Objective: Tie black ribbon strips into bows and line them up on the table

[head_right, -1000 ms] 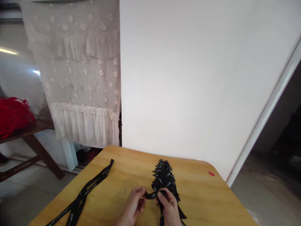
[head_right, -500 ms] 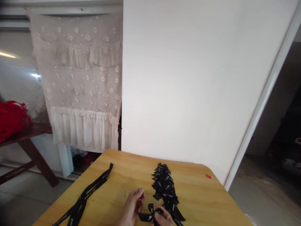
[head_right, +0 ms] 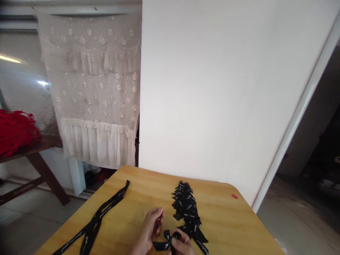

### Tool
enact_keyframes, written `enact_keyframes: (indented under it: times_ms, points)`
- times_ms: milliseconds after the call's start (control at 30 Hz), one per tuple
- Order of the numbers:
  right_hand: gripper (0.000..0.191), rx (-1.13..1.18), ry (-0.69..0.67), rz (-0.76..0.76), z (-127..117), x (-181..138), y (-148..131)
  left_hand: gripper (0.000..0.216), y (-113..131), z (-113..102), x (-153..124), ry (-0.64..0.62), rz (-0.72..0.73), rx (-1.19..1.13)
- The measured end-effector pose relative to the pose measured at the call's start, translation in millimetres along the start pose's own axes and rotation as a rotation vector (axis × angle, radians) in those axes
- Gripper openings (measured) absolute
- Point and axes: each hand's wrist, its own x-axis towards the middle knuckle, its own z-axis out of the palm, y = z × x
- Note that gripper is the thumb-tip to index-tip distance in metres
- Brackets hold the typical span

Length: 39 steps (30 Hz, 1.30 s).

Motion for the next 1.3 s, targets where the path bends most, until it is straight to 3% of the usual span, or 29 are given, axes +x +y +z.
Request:
enact_keyframes:
  times_ms: [400, 633, 800, 967, 1133, 1300]
  points:
    - [0.02, 0.079, 0.116, -0.029, 13, -10, -13, 0.033, 3, 1, -5, -0.03, 0.034, 0.011]
    - [0.022, -0.068, 0.28, -0.203, 26, 7, -31, 0.033, 3, 3, -3, -0.006, 0.029, 0.005]
    - [0.02, -0.525, 0.432, -0.48, 28, 18, -31, 0.032, 3, 0, 2, 0.101, 0.082, 0.022]
    - [0.02, -0.878, 0.522, -0.659, 22, 17, -22, 0.027, 7, -3, 3, 0.236, 0.32, 0.126]
    - [0.019, -0.842, 0.472, -0.583, 26, 16, -23, 0.026, 9, 0, -1, 0.231, 0.38, 0.2]
    - [0.02, -0.677, 0.376, -0.447, 31, 16, -28, 0.032, 9, 4, -4, 0.136, 0.276, 0.21]
